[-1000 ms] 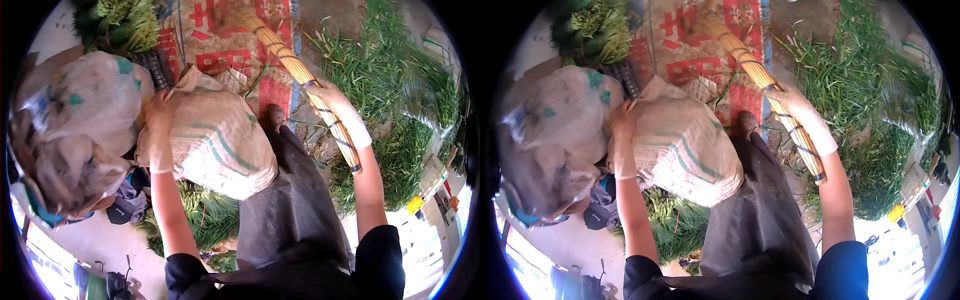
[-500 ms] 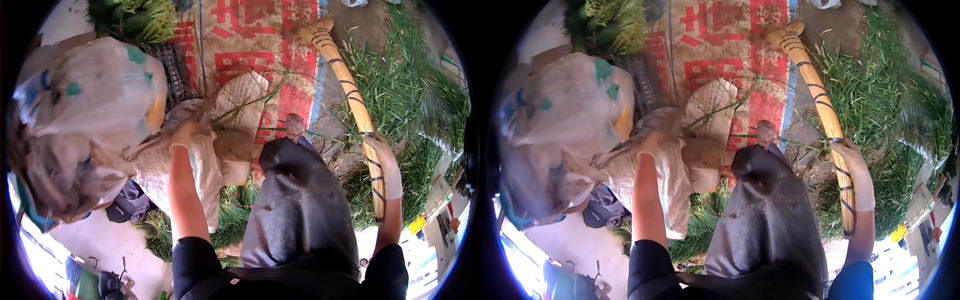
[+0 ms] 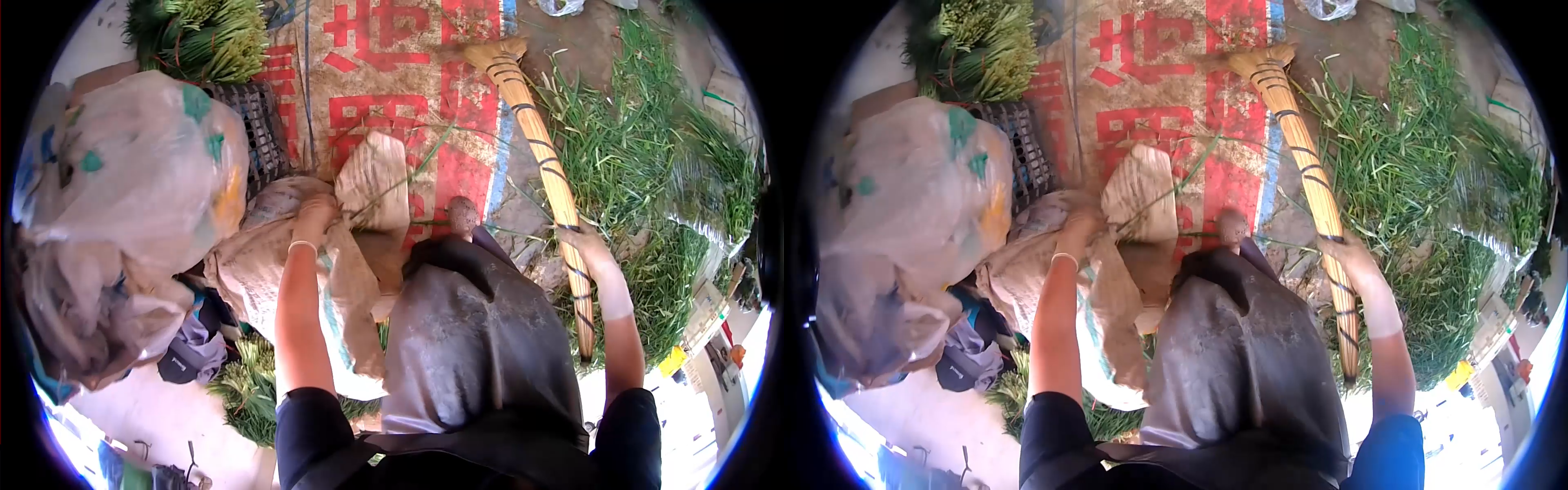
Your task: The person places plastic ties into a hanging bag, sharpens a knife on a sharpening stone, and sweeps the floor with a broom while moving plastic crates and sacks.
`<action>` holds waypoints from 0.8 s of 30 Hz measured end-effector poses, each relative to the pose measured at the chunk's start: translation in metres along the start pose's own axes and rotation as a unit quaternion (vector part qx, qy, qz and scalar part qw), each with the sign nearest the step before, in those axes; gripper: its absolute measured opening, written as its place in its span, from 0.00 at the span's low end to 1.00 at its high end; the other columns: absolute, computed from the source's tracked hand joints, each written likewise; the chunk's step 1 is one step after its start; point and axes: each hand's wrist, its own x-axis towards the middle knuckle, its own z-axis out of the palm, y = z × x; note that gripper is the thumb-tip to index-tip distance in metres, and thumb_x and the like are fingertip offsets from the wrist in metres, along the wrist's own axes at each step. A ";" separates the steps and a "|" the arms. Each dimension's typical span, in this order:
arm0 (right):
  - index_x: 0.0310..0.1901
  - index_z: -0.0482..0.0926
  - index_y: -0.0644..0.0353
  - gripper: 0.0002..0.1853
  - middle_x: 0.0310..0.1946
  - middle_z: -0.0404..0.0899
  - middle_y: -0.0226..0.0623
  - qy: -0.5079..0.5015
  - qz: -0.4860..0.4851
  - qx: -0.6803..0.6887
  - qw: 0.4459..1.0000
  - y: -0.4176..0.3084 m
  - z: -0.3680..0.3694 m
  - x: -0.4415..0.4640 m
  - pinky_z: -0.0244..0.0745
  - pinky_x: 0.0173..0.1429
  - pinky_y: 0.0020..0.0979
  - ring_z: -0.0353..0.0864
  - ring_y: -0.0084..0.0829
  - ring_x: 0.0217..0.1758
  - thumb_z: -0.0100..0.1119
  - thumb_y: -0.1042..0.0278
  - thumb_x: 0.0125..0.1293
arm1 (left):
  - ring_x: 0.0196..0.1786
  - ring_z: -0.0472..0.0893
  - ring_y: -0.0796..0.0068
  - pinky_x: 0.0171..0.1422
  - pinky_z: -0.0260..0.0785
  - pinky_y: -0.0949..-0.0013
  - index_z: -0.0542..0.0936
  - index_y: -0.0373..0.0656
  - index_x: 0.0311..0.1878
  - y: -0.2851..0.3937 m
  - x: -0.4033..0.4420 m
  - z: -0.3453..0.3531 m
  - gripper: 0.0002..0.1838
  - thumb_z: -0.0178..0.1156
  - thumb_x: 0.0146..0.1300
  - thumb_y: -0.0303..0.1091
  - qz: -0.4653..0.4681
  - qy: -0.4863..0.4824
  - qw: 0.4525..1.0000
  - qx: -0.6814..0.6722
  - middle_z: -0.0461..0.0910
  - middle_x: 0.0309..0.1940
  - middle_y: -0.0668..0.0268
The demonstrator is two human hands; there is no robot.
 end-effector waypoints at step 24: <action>0.55 0.66 0.60 0.29 0.30 0.75 0.34 0.061 -0.179 -0.050 0.981 -0.002 -0.077 -0.253 0.72 0.26 0.27 0.75 0.25 0.25 0.60 0.73 0.47 | 0.34 0.79 0.56 0.38 0.69 0.62 0.81 0.41 0.34 0.123 -0.460 -0.253 0.19 0.61 0.52 0.50 0.046 0.424 0.889 -0.166 0.79 0.28 0.54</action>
